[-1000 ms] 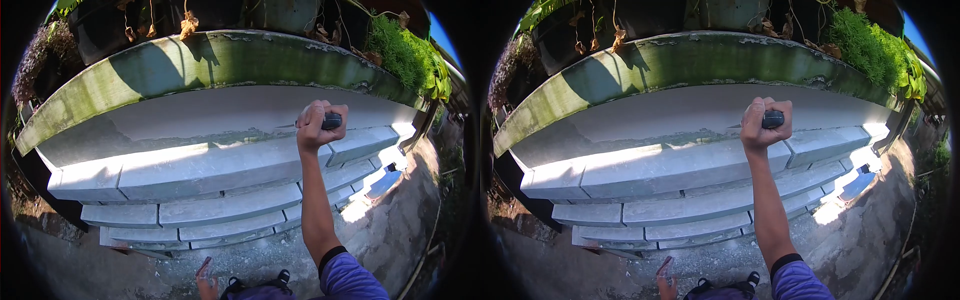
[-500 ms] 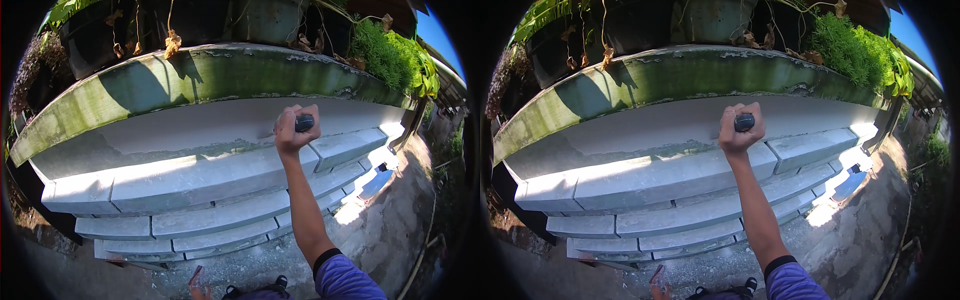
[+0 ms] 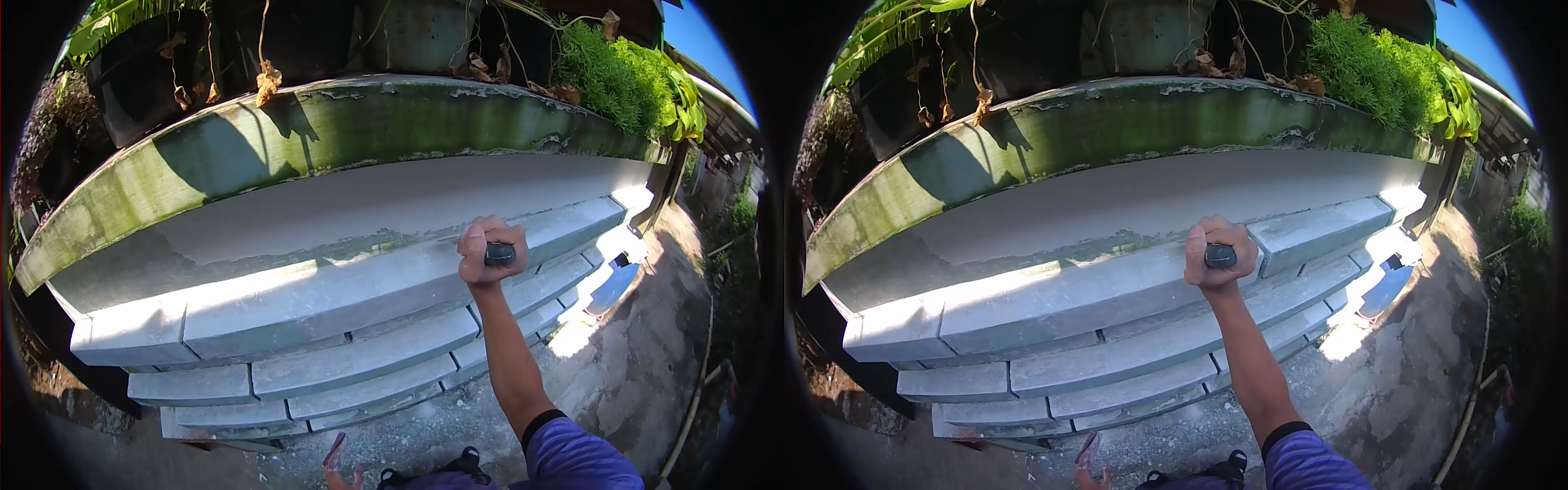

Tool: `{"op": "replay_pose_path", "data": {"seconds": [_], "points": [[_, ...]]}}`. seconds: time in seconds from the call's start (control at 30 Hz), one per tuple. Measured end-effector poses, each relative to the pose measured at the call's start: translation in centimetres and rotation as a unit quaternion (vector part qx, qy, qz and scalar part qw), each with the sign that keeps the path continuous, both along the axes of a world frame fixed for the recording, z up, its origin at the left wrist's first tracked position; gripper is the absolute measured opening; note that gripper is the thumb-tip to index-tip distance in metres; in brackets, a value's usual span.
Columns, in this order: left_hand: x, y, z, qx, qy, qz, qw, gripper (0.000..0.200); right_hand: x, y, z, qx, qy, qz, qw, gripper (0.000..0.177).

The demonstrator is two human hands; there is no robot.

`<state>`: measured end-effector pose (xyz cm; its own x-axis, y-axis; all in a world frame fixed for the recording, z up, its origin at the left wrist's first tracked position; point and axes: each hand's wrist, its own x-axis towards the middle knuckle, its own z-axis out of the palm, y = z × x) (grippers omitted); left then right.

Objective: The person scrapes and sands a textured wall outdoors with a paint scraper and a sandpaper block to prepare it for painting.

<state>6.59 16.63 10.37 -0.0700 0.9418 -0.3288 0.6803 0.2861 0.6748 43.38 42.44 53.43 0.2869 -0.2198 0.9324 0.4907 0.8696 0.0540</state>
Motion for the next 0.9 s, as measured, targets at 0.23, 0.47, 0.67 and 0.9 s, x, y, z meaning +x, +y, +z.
{"op": "replay_pose_path", "data": {"seconds": [0.23, 0.47, 0.67, 0.9], "points": [[3.3, 4.3, 8.8, 0.332, -0.159, -0.05, 0.928, 0.07, 4.1, -7.2, -6.5, -0.087, -0.134, -0.201, 0.966, 0.027], [2.6, 10.0, 12.7, 0.553, -0.055, 0.095, 0.826, 0.071, 9.9, -16.0, -13.3, -0.183, -0.052, -0.202, 0.961, 0.045], [10.3, 15.2, 30.9, 0.633, 0.05, 0.025, 0.772, 0.065, 13.9, -22.6, -16.7, -0.184, 0.031, -0.194, 0.963, 0.044], [24.0, 18.4, 38.0, 0.535, 0.244, 0.003, 0.809, 0.068, 20.0, -27.9, -21.2, -0.31, 0.11, -0.177, 0.928, 0.039]]}}
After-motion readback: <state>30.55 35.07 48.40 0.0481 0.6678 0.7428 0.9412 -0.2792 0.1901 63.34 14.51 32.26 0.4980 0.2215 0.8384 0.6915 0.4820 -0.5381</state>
